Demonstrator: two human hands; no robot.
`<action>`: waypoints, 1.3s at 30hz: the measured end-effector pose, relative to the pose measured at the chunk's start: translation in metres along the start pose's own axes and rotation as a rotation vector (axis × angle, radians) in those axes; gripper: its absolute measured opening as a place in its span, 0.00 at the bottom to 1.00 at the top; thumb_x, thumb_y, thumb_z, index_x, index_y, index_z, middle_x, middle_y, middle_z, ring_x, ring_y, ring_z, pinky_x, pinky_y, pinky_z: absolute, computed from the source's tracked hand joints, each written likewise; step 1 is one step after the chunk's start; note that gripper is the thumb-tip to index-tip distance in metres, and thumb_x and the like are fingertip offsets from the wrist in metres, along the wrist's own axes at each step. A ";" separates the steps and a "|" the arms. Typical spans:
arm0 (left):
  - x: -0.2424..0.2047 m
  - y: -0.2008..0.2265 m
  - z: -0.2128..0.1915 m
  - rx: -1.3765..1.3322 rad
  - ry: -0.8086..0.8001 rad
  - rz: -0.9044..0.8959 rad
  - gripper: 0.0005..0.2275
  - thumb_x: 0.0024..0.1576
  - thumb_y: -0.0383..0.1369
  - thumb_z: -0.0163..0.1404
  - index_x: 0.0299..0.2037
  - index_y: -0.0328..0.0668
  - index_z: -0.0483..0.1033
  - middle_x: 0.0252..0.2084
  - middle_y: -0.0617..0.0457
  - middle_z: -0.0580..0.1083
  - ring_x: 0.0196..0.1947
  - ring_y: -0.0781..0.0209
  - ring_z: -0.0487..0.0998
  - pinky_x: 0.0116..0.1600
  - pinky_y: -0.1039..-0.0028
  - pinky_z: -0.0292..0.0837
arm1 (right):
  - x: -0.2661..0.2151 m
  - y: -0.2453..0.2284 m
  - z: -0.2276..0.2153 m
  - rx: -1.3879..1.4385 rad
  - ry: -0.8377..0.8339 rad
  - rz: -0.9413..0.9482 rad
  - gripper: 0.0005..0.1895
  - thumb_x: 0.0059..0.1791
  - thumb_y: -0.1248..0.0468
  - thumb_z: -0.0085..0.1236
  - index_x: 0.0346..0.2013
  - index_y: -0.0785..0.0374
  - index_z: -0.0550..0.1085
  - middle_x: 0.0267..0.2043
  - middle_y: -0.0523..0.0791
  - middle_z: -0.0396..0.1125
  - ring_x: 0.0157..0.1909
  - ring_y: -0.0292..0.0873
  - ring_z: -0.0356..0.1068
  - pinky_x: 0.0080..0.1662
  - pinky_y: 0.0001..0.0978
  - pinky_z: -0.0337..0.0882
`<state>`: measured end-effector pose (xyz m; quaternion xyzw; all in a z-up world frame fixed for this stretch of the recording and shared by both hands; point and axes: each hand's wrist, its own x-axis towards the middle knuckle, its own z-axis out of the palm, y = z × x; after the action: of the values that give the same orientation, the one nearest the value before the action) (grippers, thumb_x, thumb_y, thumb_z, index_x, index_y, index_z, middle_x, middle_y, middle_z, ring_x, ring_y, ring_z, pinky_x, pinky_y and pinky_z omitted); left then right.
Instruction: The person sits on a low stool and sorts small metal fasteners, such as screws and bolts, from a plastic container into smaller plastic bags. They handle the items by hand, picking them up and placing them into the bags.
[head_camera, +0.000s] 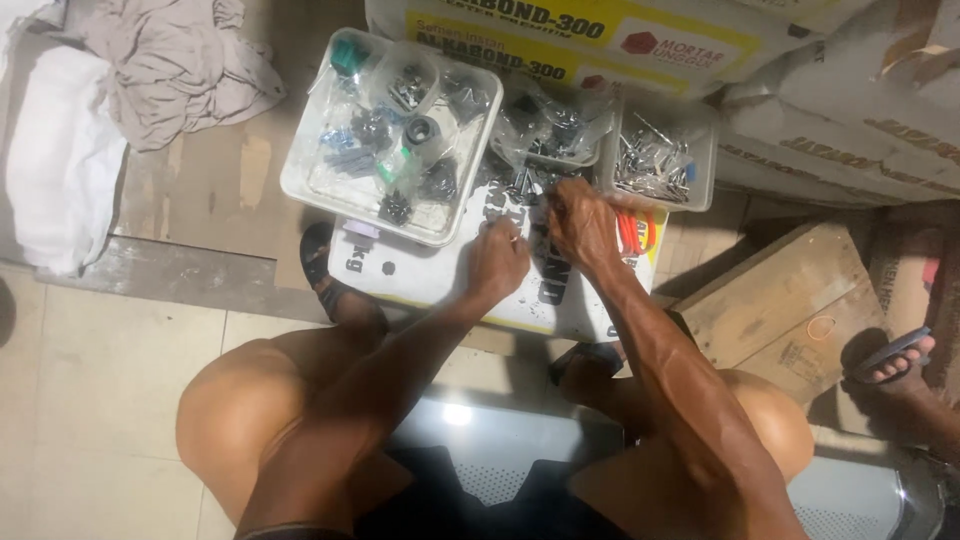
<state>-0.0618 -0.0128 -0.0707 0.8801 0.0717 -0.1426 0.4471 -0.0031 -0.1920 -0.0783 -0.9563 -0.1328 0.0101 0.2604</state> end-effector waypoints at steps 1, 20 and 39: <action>-0.007 0.012 -0.016 0.001 -0.002 -0.001 0.06 0.58 0.32 0.49 0.41 0.41 0.76 0.33 0.40 0.76 0.34 0.40 0.83 0.37 0.55 0.80 | 0.003 -0.015 -0.012 0.001 -0.001 0.002 0.05 0.47 0.67 0.61 0.36 0.60 0.74 0.33 0.51 0.68 0.38 0.60 0.73 0.41 0.54 0.74; 0.017 0.013 -0.041 0.369 0.181 0.348 0.07 0.60 0.25 0.42 0.42 0.30 0.74 0.28 0.40 0.74 0.29 0.40 0.82 0.32 0.56 0.76 | -0.029 -0.002 -0.057 -0.179 -0.130 0.125 0.09 0.44 0.67 0.57 0.38 0.60 0.77 0.42 0.55 0.72 0.43 0.66 0.75 0.45 0.64 0.75; 0.020 0.050 -0.029 -0.441 0.223 0.166 0.02 0.47 0.23 0.52 0.26 0.38 0.72 0.18 0.44 0.74 0.17 0.55 0.77 0.17 0.71 0.67 | -0.035 0.009 -0.026 -0.018 -0.100 -0.049 0.06 0.47 0.66 0.55 0.35 0.65 0.73 0.35 0.57 0.68 0.41 0.64 0.72 0.42 0.58 0.74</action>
<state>-0.0253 -0.0189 -0.0227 0.7746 0.0775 0.0115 0.6276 -0.0324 -0.2215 -0.0623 -0.9533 -0.1692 0.0506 0.2451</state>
